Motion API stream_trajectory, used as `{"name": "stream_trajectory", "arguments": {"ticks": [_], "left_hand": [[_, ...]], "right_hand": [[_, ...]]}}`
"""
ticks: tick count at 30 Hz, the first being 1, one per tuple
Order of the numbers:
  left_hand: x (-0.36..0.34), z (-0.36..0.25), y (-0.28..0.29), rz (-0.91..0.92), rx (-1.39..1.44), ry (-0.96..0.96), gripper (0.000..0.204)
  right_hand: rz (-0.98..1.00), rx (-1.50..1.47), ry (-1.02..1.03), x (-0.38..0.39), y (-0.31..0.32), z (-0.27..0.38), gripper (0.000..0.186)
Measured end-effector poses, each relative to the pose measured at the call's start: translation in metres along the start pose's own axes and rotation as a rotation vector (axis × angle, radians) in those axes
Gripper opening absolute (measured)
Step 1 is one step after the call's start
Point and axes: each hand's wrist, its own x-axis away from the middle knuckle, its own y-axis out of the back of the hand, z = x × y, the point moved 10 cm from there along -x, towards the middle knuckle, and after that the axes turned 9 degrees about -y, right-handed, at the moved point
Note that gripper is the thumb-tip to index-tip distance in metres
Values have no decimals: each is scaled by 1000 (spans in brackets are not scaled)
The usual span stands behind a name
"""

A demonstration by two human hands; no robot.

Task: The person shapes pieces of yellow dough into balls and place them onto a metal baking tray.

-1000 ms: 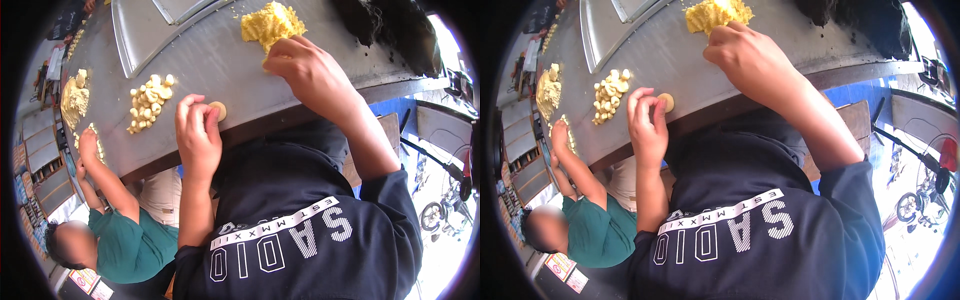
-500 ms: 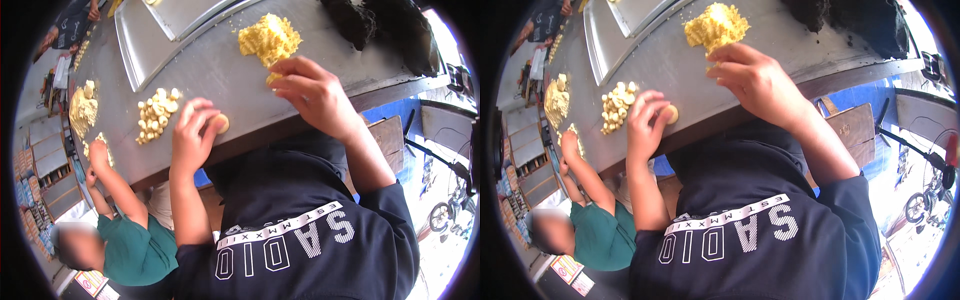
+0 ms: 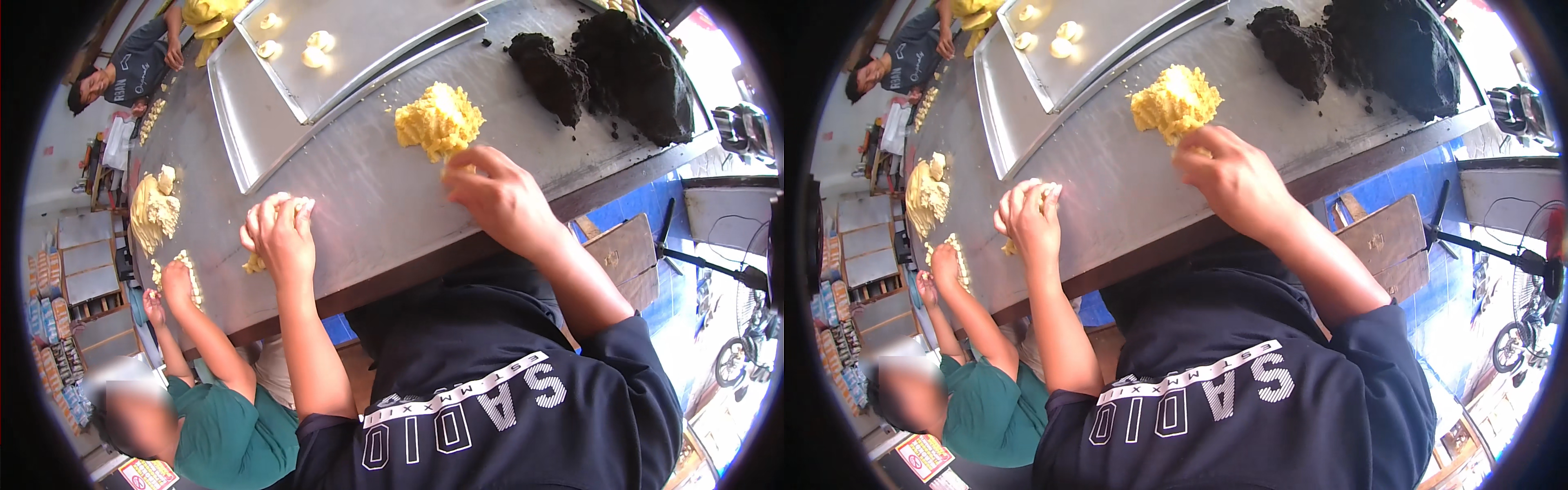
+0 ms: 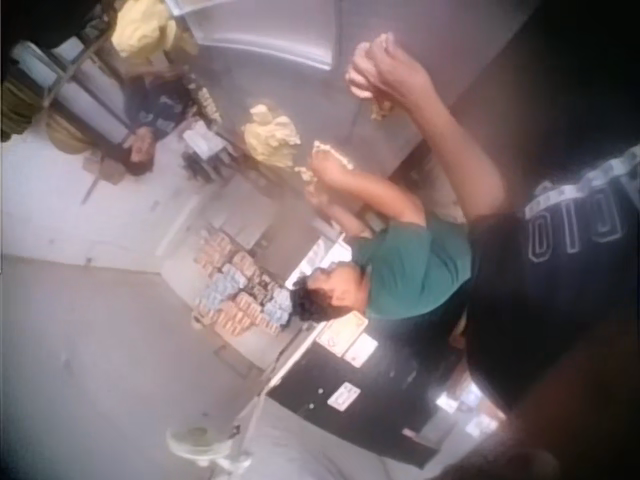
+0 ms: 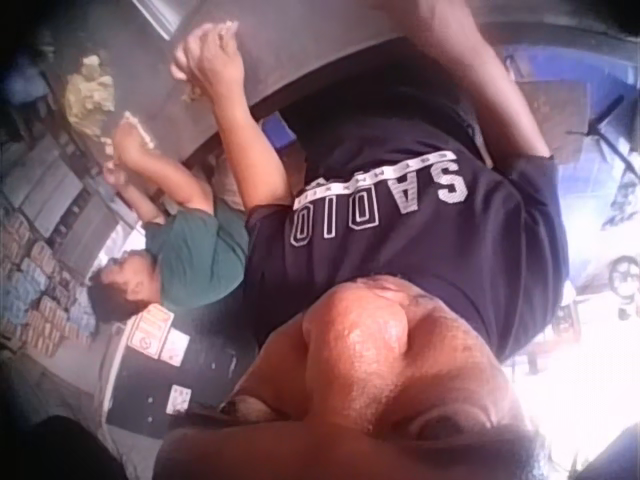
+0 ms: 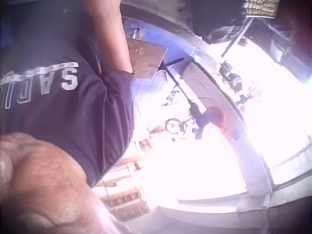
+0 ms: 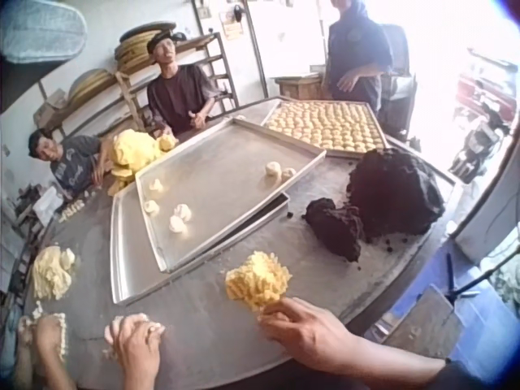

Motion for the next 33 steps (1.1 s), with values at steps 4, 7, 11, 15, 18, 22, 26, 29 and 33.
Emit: {"name": "stream_trajectory", "arguments": {"ticks": [4,7,11,15,18,22,26,29,33], "left_hand": [[15,-30,10,-32,578,-102,13],[40,-64,8,-45,532,-181,23],[37,-70,9,26,510,-29,23],[52,-47,-16,78,833,293,24],[56,-47,-6,55,689,95,36],[49,-71,14,137,367,-214,45],[-19,-79,24,161,251,-325,31],[-57,-97,31,-352,471,-246,31],[-46,-103,4,-471,349,-362,32]], "right_hand": [[-119,107,0,10,10,-14,33],[-37,112,48,1,5,-9,27],[-34,204,125,-15,-12,0,22],[-159,368,96,-20,-12,8,22],[51,188,43,-18,-14,0,26],[-152,114,-28,-6,8,-16,25],[-130,278,20,-5,0,-1,25],[-85,331,81,-8,-8,7,23],[-149,178,-5,-10,3,-5,17]]}}
